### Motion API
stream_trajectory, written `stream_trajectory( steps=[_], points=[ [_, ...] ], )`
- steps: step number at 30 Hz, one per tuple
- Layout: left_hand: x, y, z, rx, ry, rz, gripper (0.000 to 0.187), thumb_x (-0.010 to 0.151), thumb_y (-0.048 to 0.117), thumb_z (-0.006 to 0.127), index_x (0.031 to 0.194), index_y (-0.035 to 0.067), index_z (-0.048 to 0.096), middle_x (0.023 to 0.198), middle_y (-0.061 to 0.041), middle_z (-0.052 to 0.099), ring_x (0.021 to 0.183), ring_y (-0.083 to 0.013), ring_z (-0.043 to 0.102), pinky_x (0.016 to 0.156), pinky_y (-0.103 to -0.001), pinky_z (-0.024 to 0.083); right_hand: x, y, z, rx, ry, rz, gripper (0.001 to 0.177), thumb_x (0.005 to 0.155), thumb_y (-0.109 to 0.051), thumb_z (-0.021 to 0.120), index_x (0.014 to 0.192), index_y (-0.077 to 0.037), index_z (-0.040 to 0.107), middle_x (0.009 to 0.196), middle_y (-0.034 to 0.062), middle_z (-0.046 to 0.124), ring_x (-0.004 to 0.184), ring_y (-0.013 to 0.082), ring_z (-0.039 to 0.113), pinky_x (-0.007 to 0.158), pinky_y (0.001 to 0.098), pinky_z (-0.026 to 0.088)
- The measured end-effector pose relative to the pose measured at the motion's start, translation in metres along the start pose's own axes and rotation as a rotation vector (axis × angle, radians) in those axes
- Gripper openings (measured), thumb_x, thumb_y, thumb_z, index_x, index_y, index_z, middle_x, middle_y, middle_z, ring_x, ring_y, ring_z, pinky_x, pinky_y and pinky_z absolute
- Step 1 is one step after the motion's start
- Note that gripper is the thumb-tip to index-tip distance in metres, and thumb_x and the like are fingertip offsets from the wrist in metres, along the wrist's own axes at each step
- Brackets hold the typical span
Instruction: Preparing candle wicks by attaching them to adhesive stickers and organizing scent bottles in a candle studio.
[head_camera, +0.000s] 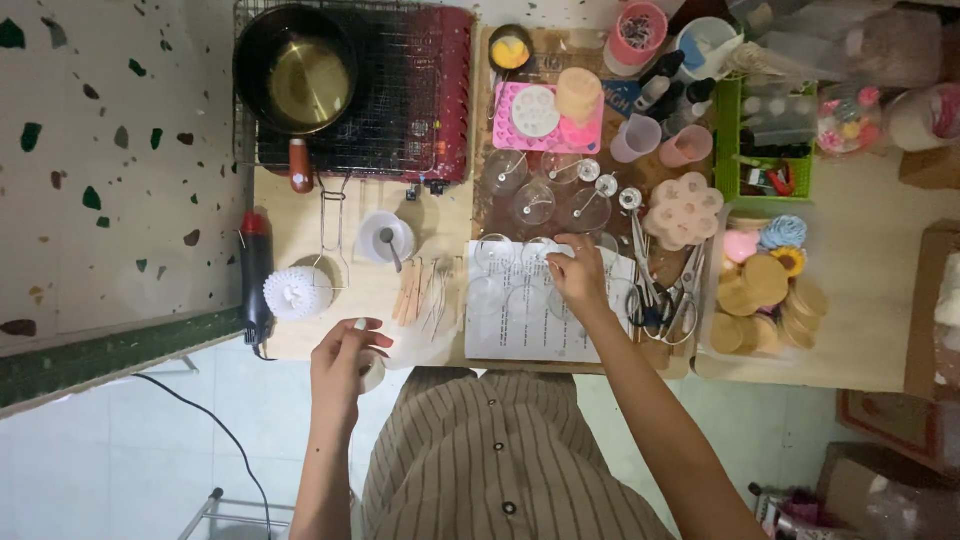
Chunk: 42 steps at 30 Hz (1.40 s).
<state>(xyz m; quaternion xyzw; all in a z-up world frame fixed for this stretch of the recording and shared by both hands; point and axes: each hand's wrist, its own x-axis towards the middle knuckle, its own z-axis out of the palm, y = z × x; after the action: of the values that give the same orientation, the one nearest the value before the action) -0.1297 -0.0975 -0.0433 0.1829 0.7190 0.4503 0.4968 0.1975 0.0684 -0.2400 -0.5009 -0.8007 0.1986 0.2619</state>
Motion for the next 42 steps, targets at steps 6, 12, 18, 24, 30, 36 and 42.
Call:
stream_trajectory(
  steps=[6, 12, 18, 24, 30, 36, 42],
  points=[
    [0.004, -0.010, -0.001, 0.028, -0.013, -0.011, 0.037, 0.102, 0.032, 0.051, 0.106, 0.001, 0.070, 0.082, -0.010, 0.074, 0.065, -0.0099, 0.059, 0.058, -0.024, 0.043, 0.001, 0.000, 0.004, -0.015, -0.013, -0.017, 0.014, 0.075, -0.005, 0.080, 0.087, -0.010, 0.080, 0.123, 0.0070, 0.065, 0.115, 0.0298, 0.057, 0.096, 0.0447, 0.044],
    [0.006, -0.007, -0.002, 0.027, 0.008, -0.040, 0.035, 0.100, 0.030, 0.053, 0.106, -0.001, 0.070, 0.082, -0.010, 0.074, 0.064, -0.0103, 0.057, 0.057, -0.024, 0.042, 0.002, -0.003, 0.003, -0.071, -0.028, -0.021, 0.011, 0.075, -0.008, 0.080, 0.086, -0.010, 0.079, 0.123, 0.0068, 0.065, 0.117, 0.0296, 0.057, 0.100, 0.0452, 0.043],
    [0.005, -0.006, -0.004, 0.031, 0.018, -0.026, 0.036, 0.100, 0.031, 0.052, 0.105, 0.000, 0.069, 0.082, -0.010, 0.073, 0.067, -0.0107, 0.062, 0.059, -0.024, 0.045, 0.001, -0.002, 0.008, -0.063, -0.002, -0.042, 0.011, 0.077, -0.009, 0.080, 0.088, -0.011, 0.080, 0.123, 0.0056, 0.065, 0.118, 0.0284, 0.057, 0.100, 0.0458, 0.042],
    [0.003, -0.008, -0.007, 0.011, 0.027, -0.015, 0.035, 0.099, 0.029, 0.052, 0.106, 0.000, 0.070, 0.082, -0.009, 0.073, 0.065, -0.0114, 0.059, 0.058, -0.025, 0.044, 0.001, 0.001, 0.013, -0.103, -0.001, -0.052, 0.011, 0.076, -0.009, 0.080, 0.086, -0.011, 0.080, 0.123, 0.0055, 0.065, 0.118, 0.0290, 0.056, 0.099, 0.0458, 0.042],
    [0.006, -0.016, -0.023, -0.238, 0.138, 0.053, 0.040, 0.103, 0.032, 0.048, 0.117, -0.001, 0.066, 0.094, -0.014, 0.073, 0.083, -0.0149, 0.063, 0.074, -0.028, 0.048, -0.003, 0.007, 0.018, -0.115, -0.044, 0.036, 0.010, 0.081, -0.009, 0.079, 0.090, -0.012, 0.080, 0.128, 0.0031, 0.064, 0.124, 0.0287, 0.055, 0.102, 0.0478, 0.041],
    [0.005, -0.015, -0.060, -0.925, 0.033, 0.009, 0.048, 0.089, 0.024, 0.054, 0.132, 0.002, 0.057, 0.130, -0.017, 0.060, 0.119, -0.0338, 0.059, 0.094, -0.045, 0.046, 0.014, -0.081, -0.049, -0.097, 0.120, 0.050, 0.049, 0.073, -0.011, 0.079, 0.121, -0.005, 0.071, 0.133, 0.0183, 0.060, 0.125, 0.0390, 0.050, 0.103, 0.0525, 0.041],
    [0.011, -0.025, -0.067, -0.873, 0.018, 0.057, 0.051, 0.089, 0.007, 0.056, 0.139, 0.007, 0.047, 0.131, -0.019, 0.060, 0.124, -0.0340, 0.058, 0.101, -0.044, 0.047, -0.028, -0.147, 0.056, 0.383, -0.209, 0.144, 0.024, 0.085, -0.007, 0.066, 0.109, -0.006, 0.071, 0.105, 0.0151, 0.070, 0.077, 0.0372, 0.070, 0.069, 0.0443, 0.058]
  ],
)
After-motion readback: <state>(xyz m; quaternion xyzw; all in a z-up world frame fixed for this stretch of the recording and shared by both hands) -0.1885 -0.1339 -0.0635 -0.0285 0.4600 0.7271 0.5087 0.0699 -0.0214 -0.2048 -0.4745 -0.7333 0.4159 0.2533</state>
